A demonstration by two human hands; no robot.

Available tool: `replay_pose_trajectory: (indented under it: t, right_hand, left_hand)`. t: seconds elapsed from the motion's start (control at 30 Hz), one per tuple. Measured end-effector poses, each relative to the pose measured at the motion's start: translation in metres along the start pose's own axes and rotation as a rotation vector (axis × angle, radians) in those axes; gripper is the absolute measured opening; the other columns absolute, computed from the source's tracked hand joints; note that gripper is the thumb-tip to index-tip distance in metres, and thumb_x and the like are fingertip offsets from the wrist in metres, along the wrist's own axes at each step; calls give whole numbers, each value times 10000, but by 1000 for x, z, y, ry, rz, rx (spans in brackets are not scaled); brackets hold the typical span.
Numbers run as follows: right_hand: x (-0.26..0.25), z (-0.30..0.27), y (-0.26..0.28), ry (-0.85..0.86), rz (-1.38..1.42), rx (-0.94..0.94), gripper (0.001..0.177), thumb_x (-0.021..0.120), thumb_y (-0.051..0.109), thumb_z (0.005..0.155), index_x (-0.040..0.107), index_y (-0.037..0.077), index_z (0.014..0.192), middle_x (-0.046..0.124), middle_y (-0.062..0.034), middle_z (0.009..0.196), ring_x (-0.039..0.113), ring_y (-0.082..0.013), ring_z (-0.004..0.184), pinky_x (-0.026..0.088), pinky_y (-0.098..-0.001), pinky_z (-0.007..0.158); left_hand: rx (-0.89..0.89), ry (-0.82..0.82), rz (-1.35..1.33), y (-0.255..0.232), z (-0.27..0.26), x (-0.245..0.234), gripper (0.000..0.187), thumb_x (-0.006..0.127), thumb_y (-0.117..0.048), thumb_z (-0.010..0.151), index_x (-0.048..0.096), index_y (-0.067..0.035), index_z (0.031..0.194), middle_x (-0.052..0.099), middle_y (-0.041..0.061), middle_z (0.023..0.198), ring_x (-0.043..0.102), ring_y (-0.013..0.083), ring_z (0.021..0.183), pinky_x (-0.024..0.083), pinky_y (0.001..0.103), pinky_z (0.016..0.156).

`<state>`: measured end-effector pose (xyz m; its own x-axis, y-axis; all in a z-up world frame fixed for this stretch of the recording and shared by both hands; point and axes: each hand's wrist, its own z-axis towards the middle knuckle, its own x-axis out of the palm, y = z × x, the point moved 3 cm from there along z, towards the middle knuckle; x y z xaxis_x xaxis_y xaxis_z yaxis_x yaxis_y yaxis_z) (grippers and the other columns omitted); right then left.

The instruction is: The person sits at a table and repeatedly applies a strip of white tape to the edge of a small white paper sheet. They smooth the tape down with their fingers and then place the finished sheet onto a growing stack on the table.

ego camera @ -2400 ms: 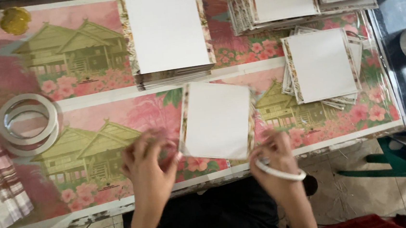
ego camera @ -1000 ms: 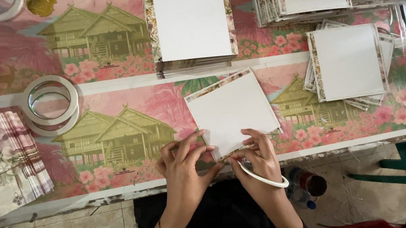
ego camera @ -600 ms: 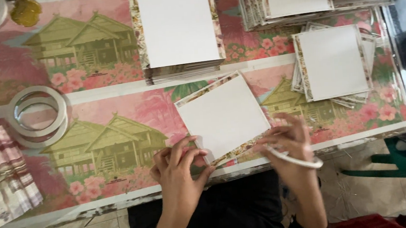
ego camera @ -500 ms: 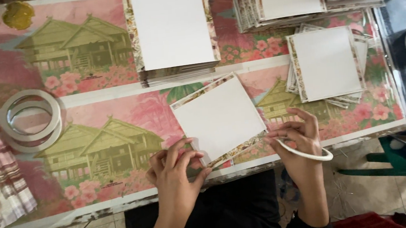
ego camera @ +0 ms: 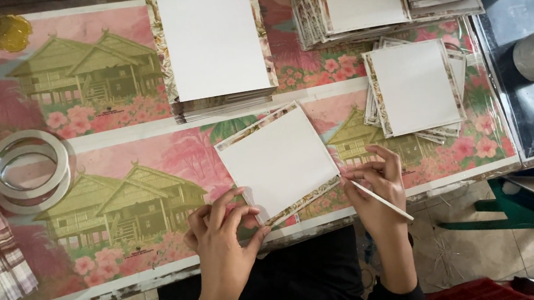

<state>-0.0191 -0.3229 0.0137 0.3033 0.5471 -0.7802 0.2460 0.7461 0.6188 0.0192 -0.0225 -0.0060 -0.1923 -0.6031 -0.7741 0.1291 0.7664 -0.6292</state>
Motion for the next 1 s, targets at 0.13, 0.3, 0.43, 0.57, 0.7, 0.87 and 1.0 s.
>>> replay_pose_trajectory:
  t: [0.13, 0.3, 0.43, 0.57, 0.7, 0.87, 1.0]
  right_hand:
    - [10, -11, 10, 22, -159, -71, 142, 888, 110, 813, 822, 83, 935, 522, -89, 1509, 633, -198, 1151, 645, -396, 974]
    - [21, -35, 37, 25, -41, -151, 102, 811, 192, 936, 787, 108, 882, 542, -55, 1465, 668, -191, 1077, 611, -430, 903]
    - [20, -40, 46, 4, -18, -114, 76, 800, 161, 949, 794, 85, 944, 553, -62, 1434, 688, -168, 1019, 678, -342, 828]
    - [17, -42, 45, 59, 7, -100, 69, 745, 99, 954, 773, 94, 1017, 526, -95, 1461, 690, -196, 1081, 653, -372, 916]
    - [17, -42, 35, 38, -18, -116, 147, 712, 76, 947, 828, 108, 1032, 536, -52, 1459, 679, -192, 1092, 630, -392, 962]
    - [8, -45, 37, -169, 22, -192, 68, 871, 106, 903, 817, 95, 943, 605, -90, 1362, 676, -171, 1016, 586, -354, 969]
    - [13, -52, 29, -162, 10, -237, 135, 883, 61, 870, 832, 91, 991, 602, -84, 1395, 659, -170, 1043, 588, -333, 923]
  left_hand:
    - [-33, -35, 68, 19, 5, -9, 471, 946, -517, 715, 785, -369, 1133, 584, -136, 1563, 444, 358, 1371, 374, 584, 978]
    - [-53, -171, 159, 35, 10, -22, 547, 927, -425, 776, 725, -378, 1282, 509, -51, 1560, 405, 374, 1374, 381, 585, 949]
    - [29, -62, 122, -3, 31, -6, 718, 970, -469, 713, 703, -374, 1372, 511, 8, 1571, 444, 366, 1425, 418, 622, 1006]
    - [298, -13, -51, -63, 47, 24, 778, 1024, -273, 675, 669, -233, 1366, 490, 84, 1553, 542, 376, 1277, 480, 585, 977]
    - [380, 27, -49, -79, 54, 47, 788, 987, -185, 725, 644, -177, 1434, 420, 127, 1569, 476, 395, 1335, 488, 546, 977]
    - [302, 59, -103, -74, 57, 51, 865, 1031, -282, 681, 588, -220, 1421, 410, 66, 1564, 499, 357, 1325, 478, 526, 945]
    - [303, 34, -96, -81, 59, 47, 912, 1043, -291, 631, 578, -213, 1412, 421, 76, 1530, 485, 370, 1337, 482, 516, 960]
